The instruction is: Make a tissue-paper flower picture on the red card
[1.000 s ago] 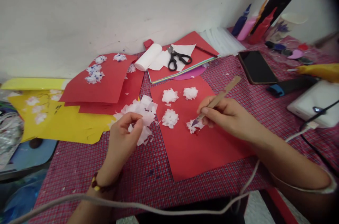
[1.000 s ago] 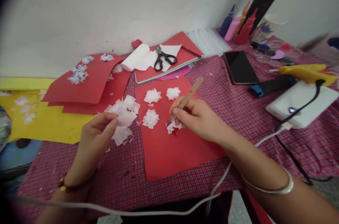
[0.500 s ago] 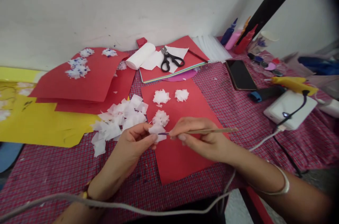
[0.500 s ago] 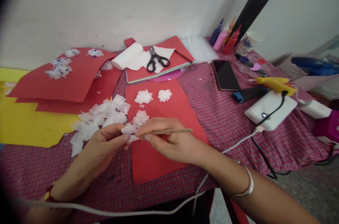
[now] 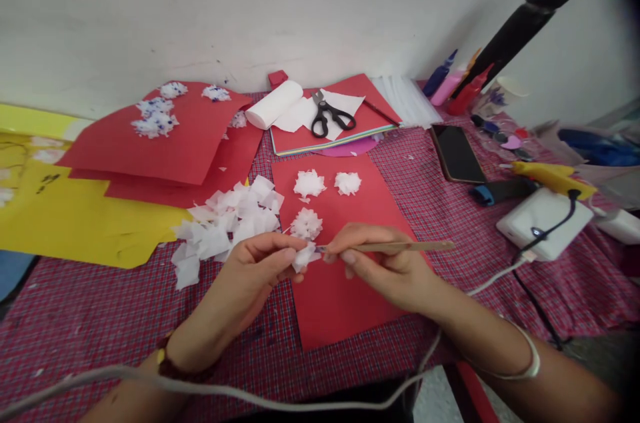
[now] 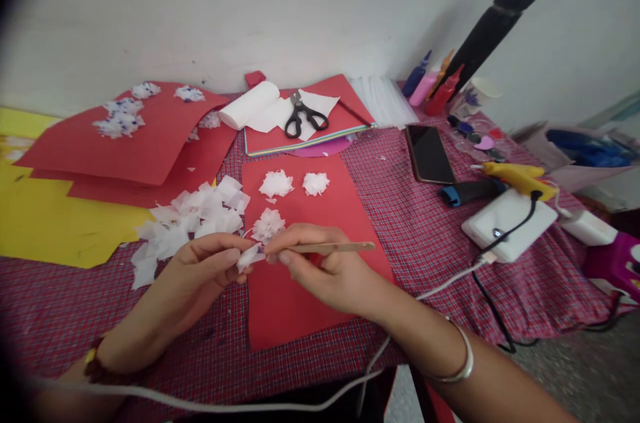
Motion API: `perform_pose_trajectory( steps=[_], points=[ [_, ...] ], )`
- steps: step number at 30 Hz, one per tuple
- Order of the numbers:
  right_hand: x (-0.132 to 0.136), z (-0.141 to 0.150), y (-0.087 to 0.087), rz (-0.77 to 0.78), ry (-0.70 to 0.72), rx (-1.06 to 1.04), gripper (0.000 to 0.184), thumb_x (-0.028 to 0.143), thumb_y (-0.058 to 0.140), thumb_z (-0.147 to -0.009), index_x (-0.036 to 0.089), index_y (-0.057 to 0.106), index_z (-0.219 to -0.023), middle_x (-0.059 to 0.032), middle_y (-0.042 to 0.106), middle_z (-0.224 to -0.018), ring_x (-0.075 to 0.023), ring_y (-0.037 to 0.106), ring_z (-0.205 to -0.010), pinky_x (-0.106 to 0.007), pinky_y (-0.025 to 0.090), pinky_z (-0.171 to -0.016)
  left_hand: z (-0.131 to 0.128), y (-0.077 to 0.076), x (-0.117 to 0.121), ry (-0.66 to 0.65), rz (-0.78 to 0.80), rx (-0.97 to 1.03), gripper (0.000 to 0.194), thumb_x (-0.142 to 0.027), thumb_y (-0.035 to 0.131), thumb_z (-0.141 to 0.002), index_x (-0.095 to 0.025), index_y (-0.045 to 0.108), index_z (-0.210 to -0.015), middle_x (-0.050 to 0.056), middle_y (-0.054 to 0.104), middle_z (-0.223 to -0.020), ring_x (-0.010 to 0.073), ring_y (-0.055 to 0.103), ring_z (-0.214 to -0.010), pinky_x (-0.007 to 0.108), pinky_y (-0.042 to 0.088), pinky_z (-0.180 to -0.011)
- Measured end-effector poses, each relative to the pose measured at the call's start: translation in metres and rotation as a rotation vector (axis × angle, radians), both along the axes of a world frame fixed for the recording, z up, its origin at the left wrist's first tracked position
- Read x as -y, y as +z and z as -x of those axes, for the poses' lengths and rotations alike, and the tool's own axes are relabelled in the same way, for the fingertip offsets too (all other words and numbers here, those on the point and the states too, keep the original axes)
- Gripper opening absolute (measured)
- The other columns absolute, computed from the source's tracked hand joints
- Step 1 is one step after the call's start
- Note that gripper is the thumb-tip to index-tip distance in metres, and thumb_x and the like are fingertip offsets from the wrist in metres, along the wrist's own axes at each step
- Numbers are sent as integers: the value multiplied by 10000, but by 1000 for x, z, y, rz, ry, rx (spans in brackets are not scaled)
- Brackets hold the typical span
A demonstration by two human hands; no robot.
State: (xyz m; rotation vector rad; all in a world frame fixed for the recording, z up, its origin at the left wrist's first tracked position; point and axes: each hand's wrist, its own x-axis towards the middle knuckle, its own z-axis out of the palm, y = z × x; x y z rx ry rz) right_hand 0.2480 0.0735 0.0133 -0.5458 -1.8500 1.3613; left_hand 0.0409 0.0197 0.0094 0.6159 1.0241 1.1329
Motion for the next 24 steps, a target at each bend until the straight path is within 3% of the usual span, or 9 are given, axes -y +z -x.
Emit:
perform_pose_trajectory(
  steps=[5, 7, 10, 12, 15, 18, 20, 24],
  points=[
    [6, 5, -2, 173, -73, -28, 130, 201, 643, -871, 205, 704, -985, -34, 728, -831, -90, 623, -556, -205, 529, -502, -5, -6, 4, 16, -128, -110, 92, -184, 727, -770, -246, 764, -825, -23, 707, -686, 67, 625, -604, 155, 505, -620],
    [8, 9, -3, 171, -120, -21, 90, 230, 640, -875, 200, 722, -898, -33, 731, -793, -92, 611, -537, -208, 511, -486, -8, -4, 7, 18, -195, -198, 129, -161, 699, -792, -265, 759, -838, -33, 706, -706, 64, 624, -617, 151, 501, -618],
    [8, 13, -2, 97, -182, 14, 235, 245, 569, -917, 190, 710, -737, -23, 693, -701, -88, 574, -544, -211, 472, -498, -12, 1, 8, 24, -309, -401, 160, -105, 686, -772, -251, 749, -786, -39, 690, -709, 65, 619, -651, 146, 493, -629],
    [7, 12, 1, 103, -201, 3, 198, 245, 572, -911, 197, 713, -779, -8, 656, -669, -89, 556, -558, -209, 450, -498, -11, 3, 8, 28, -330, -493, 152, -92, 679, -761, -232, 737, -748, -39, 675, -685, 63, 609, -642, 140, 485, -617],
    [2, 6, 7, 210, -139, -73, 94, 223, 636, -867, 210, 715, -917, 8, 645, -692, -81, 553, -559, -194, 437, -479, -6, 1, 5, 15, -251, -465, 121, -125, 673, -776, -232, 722, -747, -46, 664, -651, 60, 596, -586, 139, 481, -568],
    [-2, 0, 9, 338, -44, -143, 73, 226, 666, -850, 199, 708, -904, 4, 681, -711, -77, 586, -536, -191, 469, -480, -7, -1, 4, 21, -246, -495, 104, -144, 662, -791, -232, 717, -785, -50, 650, -619, 70, 591, -543, 156, 484, -531],
    [-3, 2, 6, 442, -50, -196, 84, 268, 676, -850, 191, 688, -881, 0, 712, -724, -78, 606, -502, -193, 484, -471, -11, 1, 5, 56, -369, -667, 118, -138, 643, -812, -234, 712, -810, -48, 652, -632, 83, 602, -563, 179, 495, -544],
    [-5, 11, -4, 698, -74, -288, 235, 403, 662, -844, 178, 621, -792, 13, 709, -656, -69, 574, -414, -175, 432, -391, -21, 9, 5, 95, -829, -1061, 191, -122, 625, -839, -253, 681, -966, -15, 711, -877, 143, 658, -832, 270, 536, -766]
  ],
)
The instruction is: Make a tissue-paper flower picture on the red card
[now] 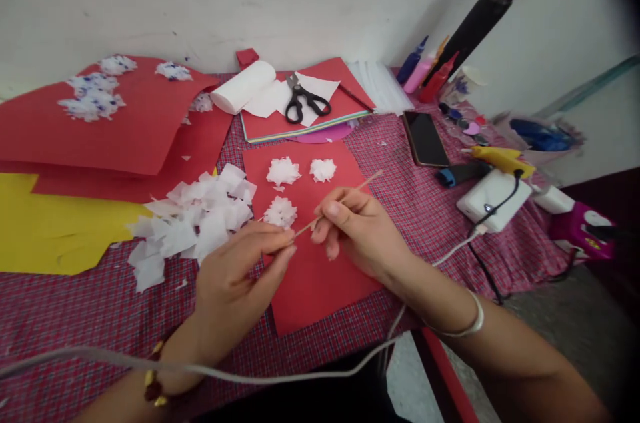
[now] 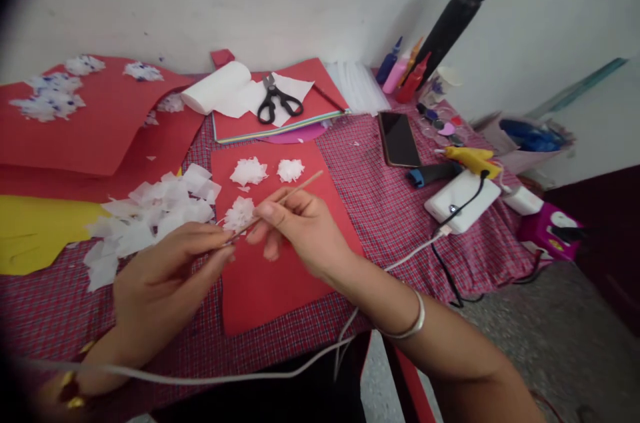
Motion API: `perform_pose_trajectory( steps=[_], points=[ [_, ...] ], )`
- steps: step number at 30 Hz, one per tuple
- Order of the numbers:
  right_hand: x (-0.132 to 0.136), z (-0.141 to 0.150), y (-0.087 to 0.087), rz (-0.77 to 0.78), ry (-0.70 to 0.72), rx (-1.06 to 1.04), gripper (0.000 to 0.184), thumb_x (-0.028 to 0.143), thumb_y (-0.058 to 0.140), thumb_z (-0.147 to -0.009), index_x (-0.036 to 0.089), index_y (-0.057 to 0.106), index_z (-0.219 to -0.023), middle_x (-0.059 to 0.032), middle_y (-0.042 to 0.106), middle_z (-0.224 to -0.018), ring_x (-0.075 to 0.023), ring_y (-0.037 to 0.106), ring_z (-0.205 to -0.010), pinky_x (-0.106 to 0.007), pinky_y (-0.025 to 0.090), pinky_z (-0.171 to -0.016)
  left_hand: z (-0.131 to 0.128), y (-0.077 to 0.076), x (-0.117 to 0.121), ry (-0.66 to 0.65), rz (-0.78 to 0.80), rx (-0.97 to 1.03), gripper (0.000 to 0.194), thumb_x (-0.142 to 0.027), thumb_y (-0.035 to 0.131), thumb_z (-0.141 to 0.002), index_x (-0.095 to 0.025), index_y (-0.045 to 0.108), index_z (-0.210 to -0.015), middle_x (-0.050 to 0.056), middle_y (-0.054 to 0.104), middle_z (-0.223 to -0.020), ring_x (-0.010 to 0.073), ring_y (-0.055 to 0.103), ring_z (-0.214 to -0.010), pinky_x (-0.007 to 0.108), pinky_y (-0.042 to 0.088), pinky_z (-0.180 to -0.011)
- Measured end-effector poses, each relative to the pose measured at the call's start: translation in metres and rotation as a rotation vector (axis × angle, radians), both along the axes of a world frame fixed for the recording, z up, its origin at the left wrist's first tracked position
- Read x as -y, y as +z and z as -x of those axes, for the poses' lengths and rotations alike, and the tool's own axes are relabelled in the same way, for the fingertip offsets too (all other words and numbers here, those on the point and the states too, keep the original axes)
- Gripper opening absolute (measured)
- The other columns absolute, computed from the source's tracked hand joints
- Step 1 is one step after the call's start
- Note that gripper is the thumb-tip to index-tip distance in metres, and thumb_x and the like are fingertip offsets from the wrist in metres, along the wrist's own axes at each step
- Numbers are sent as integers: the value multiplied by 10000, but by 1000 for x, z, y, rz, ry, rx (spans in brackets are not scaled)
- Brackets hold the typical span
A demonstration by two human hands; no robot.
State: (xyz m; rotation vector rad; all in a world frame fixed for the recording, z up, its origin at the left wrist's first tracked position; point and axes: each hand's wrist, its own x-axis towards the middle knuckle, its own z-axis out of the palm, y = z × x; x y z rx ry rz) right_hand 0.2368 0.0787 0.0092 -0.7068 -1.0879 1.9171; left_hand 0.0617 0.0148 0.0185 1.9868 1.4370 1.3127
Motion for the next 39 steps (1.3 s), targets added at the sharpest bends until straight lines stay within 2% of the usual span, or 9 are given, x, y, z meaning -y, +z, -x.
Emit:
perform_pose_trajectory(
  steps=[1, 3, 6, 9, 14, 17, 19, 31, 39],
  points=[
    [-2, 1, -2, 67, 12, -20, 266, 435, 653, -838, 178, 609, -787, 23, 695, -628, -64, 547, -390, -175, 414, -371, -1, 1, -2, -28, -48, -61, 240, -132, 631, -838, -257, 658, -1041, -3, 711, -958, 162, 656, -900, 296, 531, -814],
    [-10, -2, -2, 169, 10, -50, 283, 456, 633, -833, 180, 591, -786, 49, 651, -571, -54, 483, -351, -178, 391, -354, -3, 1, -9, -66, -8, -135, 340, -186, 655, -832, -256, 603, -1161, 22, 685, -1066, 190, 643, -956, 324, 519, -846],
    [-26, -19, 3, 172, -77, -35, 235, 393, 584, -851, 185, 550, -748, 86, 545, -474, -46, 393, -325, -177, 361, -354, -5, -5, -21, -92, 135, -196, 249, -232, 639, -840, -231, 606, -1087, 30, 649, -993, 180, 621, -853, 304, 503, -769],
    [-38, -41, 12, -5, -78, 146, 199, 321, 540, -862, 183, 528, -719, 85, 495, -430, -52, 370, -329, -178, 302, -345, -13, -14, -29, -162, 197, -298, 68, -203, 576, -862, -205, 601, -925, 18, 605, -858, 167, 583, -775, 291, 469, -713],
    [-38, -56, 25, -370, 156, 496, 152, 224, 516, -860, 173, 514, -717, 66, 523, -497, -60, 428, -421, -189, 328, -434, -36, -21, -36, -188, 237, -505, 105, -265, 590, -839, -183, 560, -896, 53, 602, -859, 214, 567, -804, 334, 433, -708],
    [-34, -54, 27, -525, 145, 639, 155, 191, 483, -861, 169, 512, -710, 56, 525, -535, -70, 435, -483, -206, 336, -505, -40, -24, -41, -149, 310, -525, 25, -209, 534, -844, -197, 521, -826, 24, 591, -783, 187, 550, -717, 306, 402, -642],
    [-33, -52, 27, -602, 111, 722, 161, 189, 473, -864, 163, 527, -714, 42, 533, -562, -83, 445, -529, -220, 329, -540, -39, -27, -44, -139, 337, -479, 63, -169, 489, -860, -199, 508, -809, 7, 578, -754, 167, 538, -684, 288, 387, -625],
    [-30, -46, 23, -779, 174, 894, 187, 179, 462, -890, 148, 586, -753, 4, 570, -650, -102, 465, -596, -245, 307, -595, -34, -28, -45, -134, 338, -399, 96, -148, 490, -855, -195, 516, -775, -2, 577, -730, 151, 531, -661, 278, 372, -615],
    [-25, -40, 18, -869, 119, 1018, 223, 236, 463, -923, 160, 555, -734, -11, 606, -709, -88, 432, -546, -262, 271, -561, -31, -30, -45, -137, 333, -413, 99, -146, 483, -851, -199, 504, -769, 1, 582, -736, 154, 531, -663, 280, 366, -604]
  ],
)
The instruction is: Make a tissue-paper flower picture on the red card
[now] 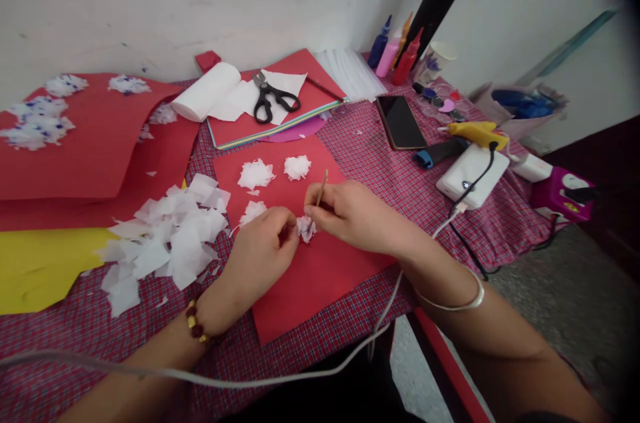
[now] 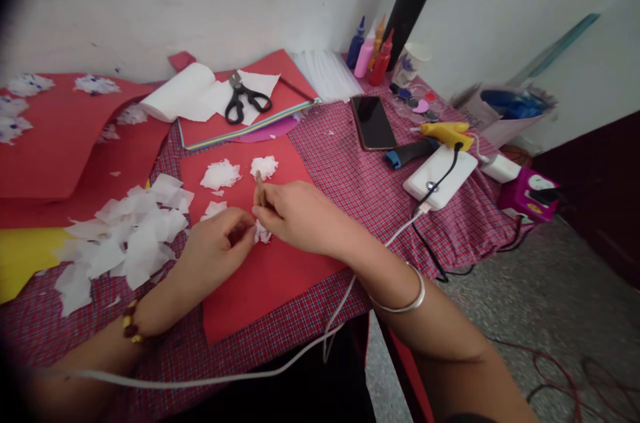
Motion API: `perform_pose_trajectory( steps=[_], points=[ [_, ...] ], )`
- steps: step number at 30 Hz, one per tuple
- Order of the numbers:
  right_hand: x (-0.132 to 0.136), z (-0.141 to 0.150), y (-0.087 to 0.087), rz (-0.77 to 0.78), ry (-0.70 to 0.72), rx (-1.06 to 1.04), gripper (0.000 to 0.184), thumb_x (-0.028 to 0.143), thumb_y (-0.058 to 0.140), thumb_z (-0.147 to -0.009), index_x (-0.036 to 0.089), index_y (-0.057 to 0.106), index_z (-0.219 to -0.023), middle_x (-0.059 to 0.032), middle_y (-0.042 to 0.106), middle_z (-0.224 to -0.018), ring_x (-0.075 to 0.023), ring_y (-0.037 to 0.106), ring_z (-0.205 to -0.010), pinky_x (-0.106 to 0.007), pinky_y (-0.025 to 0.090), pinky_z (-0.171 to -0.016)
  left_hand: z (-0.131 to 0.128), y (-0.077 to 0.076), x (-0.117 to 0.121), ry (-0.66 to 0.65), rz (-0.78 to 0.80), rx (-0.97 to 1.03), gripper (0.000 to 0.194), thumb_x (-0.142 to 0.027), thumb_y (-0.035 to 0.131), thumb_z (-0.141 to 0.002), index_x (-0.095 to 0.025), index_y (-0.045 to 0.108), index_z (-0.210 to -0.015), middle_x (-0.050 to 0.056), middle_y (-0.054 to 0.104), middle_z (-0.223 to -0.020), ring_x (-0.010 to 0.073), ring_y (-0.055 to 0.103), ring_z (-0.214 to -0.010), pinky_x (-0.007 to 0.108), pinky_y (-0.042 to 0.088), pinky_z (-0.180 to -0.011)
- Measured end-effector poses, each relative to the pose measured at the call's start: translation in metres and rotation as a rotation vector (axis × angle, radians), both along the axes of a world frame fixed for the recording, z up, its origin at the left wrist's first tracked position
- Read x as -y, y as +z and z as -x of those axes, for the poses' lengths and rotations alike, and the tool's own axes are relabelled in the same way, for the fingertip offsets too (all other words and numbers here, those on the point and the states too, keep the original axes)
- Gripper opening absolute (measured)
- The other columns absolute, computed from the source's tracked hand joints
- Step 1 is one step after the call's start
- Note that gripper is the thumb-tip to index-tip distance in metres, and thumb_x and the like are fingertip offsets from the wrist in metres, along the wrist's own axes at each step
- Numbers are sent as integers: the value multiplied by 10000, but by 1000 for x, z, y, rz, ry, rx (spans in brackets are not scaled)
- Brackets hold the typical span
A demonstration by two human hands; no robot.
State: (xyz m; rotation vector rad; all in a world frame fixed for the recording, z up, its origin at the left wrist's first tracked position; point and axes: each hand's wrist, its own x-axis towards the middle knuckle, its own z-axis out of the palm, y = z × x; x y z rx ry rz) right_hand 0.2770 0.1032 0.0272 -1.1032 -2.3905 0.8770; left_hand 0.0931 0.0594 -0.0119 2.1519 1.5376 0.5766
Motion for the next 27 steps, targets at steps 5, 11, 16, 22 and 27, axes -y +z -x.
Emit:
perform_pose_trajectory(
  steps=[5, 11, 16, 22, 27],
  points=[
    [2, 1, 0, 53, -17, -29, 197, 244, 489, -911, 160, 565, -749, -10, 600, -684, -95, 455, -557, -258, 293, -563, -1, 0, 0, -4, 33, 6, 95, -172, 482, -875, -194, 517, -790, 8, 587, -742, 159, 538, -667, 285, 374, -611],
    [-7, -9, 8, 300, -181, -440, 208, 301, 470, -913, 175, 504, -750, 44, 524, -556, -80, 445, -489, -223, 331, -511, 28, 34, 6, 103, -45, 173, 164, -318, 519, -909, -215, 595, -1011, 9, 647, -861, 160, 594, -731, 272, 440, -655],
    [-6, -8, 8, 357, -178, -487, 197, 295, 480, -903, 178, 495, -745, 56, 495, -537, -69, 417, -470, -216, 323, -491, 82, 59, 26, 318, -38, 92, 174, -404, 567, -874, -255, 641, -926, -18, 656, -813, 161, 579, -686, 269, 431, -626],
    [-4, -4, 1, 242, -133, -290, 212, 290, 495, -890, 163, 534, -725, 38, 502, -574, -85, 433, -527, -234, 317, -529, 104, 43, 40, 410, 47, 87, 186, -431, 594, -831, -252, 644, -848, -14, 642, -751, 179, 559, -652, 284, 420, -601],
    [-7, -1, -7, 324, -101, -288, 199, 293, 485, -896, 171, 519, -743, 34, 536, -583, -85, 453, -518, -229, 340, -529, 101, 26, 37, 375, 44, 140, 168, -425, 577, -856, -269, 638, -859, -4, 661, -786, 194, 592, -708, 303, 440, -653]
  ],
)
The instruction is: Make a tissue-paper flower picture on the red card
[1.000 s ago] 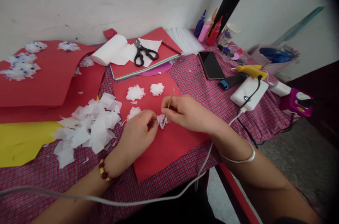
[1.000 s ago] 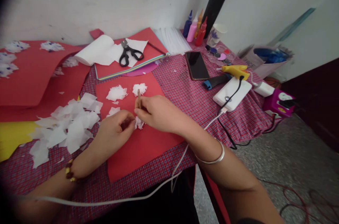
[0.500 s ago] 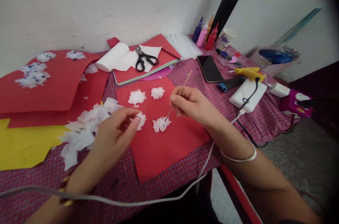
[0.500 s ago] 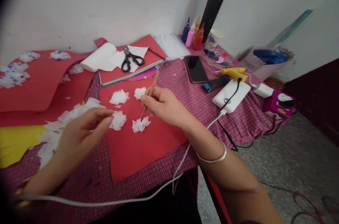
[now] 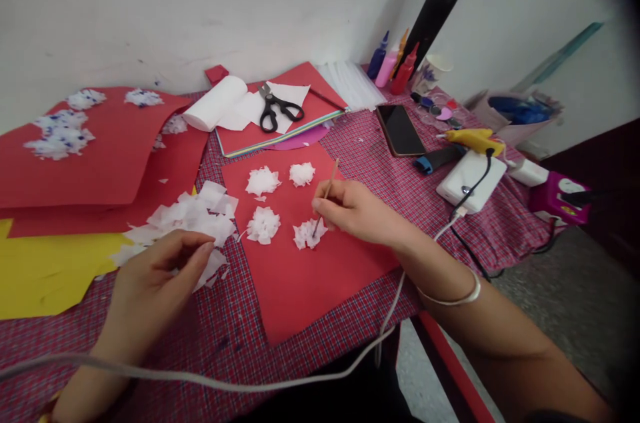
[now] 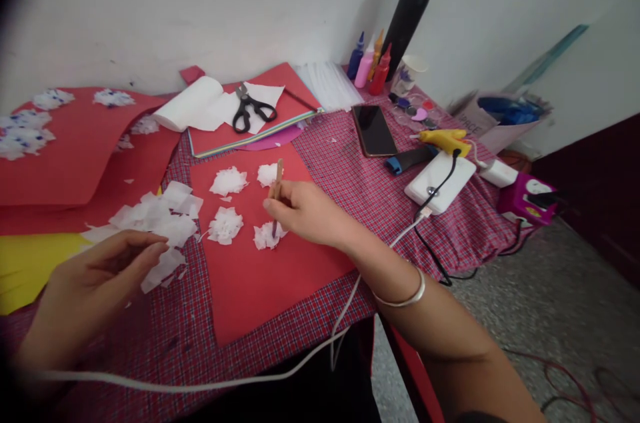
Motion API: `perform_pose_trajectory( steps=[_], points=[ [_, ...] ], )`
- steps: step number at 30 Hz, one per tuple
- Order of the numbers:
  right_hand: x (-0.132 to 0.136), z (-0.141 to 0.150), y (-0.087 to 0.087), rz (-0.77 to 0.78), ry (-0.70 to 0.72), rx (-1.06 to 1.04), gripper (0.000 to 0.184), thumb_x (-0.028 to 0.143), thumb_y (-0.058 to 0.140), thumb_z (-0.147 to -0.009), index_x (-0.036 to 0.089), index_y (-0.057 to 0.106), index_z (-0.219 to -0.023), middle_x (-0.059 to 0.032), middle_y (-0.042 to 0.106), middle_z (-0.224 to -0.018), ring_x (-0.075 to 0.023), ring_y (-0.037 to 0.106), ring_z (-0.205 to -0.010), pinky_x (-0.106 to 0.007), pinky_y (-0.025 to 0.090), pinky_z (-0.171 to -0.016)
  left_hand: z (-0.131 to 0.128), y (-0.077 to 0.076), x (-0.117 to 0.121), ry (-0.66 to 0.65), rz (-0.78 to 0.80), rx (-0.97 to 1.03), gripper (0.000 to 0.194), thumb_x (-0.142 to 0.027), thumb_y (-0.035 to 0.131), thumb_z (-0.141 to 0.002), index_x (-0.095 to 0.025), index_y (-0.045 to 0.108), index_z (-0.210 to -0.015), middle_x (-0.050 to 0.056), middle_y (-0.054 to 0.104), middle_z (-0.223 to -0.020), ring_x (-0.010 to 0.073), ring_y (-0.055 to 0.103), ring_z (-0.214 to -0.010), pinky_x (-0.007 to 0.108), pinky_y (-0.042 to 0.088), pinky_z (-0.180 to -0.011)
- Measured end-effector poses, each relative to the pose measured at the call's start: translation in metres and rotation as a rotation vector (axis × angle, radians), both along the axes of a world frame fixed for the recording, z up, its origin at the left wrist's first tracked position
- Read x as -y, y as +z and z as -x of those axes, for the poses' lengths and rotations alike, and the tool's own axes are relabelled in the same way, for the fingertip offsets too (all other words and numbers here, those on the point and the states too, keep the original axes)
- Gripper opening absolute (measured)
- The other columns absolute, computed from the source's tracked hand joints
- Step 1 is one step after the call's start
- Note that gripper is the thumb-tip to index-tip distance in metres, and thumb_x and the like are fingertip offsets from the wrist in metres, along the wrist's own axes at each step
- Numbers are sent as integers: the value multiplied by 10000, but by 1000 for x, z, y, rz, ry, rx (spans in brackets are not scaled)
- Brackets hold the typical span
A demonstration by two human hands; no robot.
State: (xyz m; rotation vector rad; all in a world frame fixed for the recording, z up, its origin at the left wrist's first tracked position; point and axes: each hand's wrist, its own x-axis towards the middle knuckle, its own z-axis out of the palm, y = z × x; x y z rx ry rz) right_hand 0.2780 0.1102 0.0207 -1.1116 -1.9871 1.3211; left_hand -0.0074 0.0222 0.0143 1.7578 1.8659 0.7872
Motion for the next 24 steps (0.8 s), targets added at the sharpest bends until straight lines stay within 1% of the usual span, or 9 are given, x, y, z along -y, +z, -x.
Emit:
perform_pose_trajectory(
  steps=[3, 6, 9, 12, 15, 17, 19, 21, 24],
  points=[
    [-3, 1, -1, 109, -56, -85, 167, 291, 472, -904, 177, 502, -787, 30, 569, -581, -82, 461, -480, -221, 350, -495, 3, -5, 1, -26, 21, -18, 139, -389, 559, -880, -272, 635, -887, -28, 672, -824, 193, 604, -759, 299, 447, -700],
    [-4, 1, 1, 129, -144, -136, 160, 298, 475, -908, 180, 494, -801, 34, 569, -573, -73, 445, -451, -212, 335, -463, 6, -9, 2, -20, 30, -27, 125, -354, 558, -885, -260, 640, -887, -44, 676, -836, 179, 608, -779, 272, 447, -707],
    [-1, 0, 3, 103, -101, -165, 186, 311, 485, -911, 181, 498, -779, 41, 545, -568, -73, 450, -468, -214, 347, -479, 10, -11, 3, 3, 23, -29, 156, -370, 568, -870, -236, 649, -872, -25, 673, -801, 163, 604, -725, 255, 447, -651],
    [4, -2, 4, 65, -76, -167, 198, 314, 503, -912, 182, 517, -766, 39, 521, -575, -84, 459, -502, -224, 361, -500, 17, -7, 5, 17, -34, -63, 153, -343, 565, -856, -213, 645, -864, -24, 639, -721, 143, 576, -632, 248, 435, -582],
    [6, -3, 3, 56, -95, -141, 189, 297, 511, -915, 187, 542, -764, 33, 508, -579, -91, 451, -499, -237, 347, -487, 24, 0, 10, -114, -98, -119, 120, -231, 519, -853, -199, 631, -881, -9, 634, -773, 130, 568, -637, 244, 434, -573],
    [6, -3, 2, 50, -86, -130, 197, 292, 512, -917, 192, 552, -753, 22, 516, -588, -95, 454, -499, -246, 343, -482, 26, 4, 14, -234, -107, -180, 135, -189, 511, -851, -199, 624, -923, 16, 641, -879, 144, 592, -740, 266, 465, -656],
    [7, -2, 1, 37, -71, -127, 209, 298, 511, -921, 196, 558, -744, 13, 527, -600, -99, 460, -506, -251, 346, -484, 26, 5, 16, -316, -112, -268, 144, -201, 538, -857, -201, 616, -978, 44, 633, -990, 178, 595, -886, 320, 478, -782],
    [7, -1, 2, 28, -68, -120, 216, 307, 512, -922, 198, 560, -742, 10, 530, -607, -100, 462, -513, -252, 350, -489, 24, 3, 17, -358, -119, -375, 159, -230, 563, -864, -198, 612, -1012, 69, 617, -1068, 217, 569, -992, 378, 459, -867],
    [8, 1, 4, 25, -95, -126, 197, 309, 520, -912, 195, 546, -753, 19, 519, -598, -97, 452, -513, -248, 347, -493, 26, 0, 15, -369, -154, -479, 118, -238, 525, -890, -182, 619, -933, 78, 627, -999, 233, 569, -941, 388, 459, -835]
  ],
)
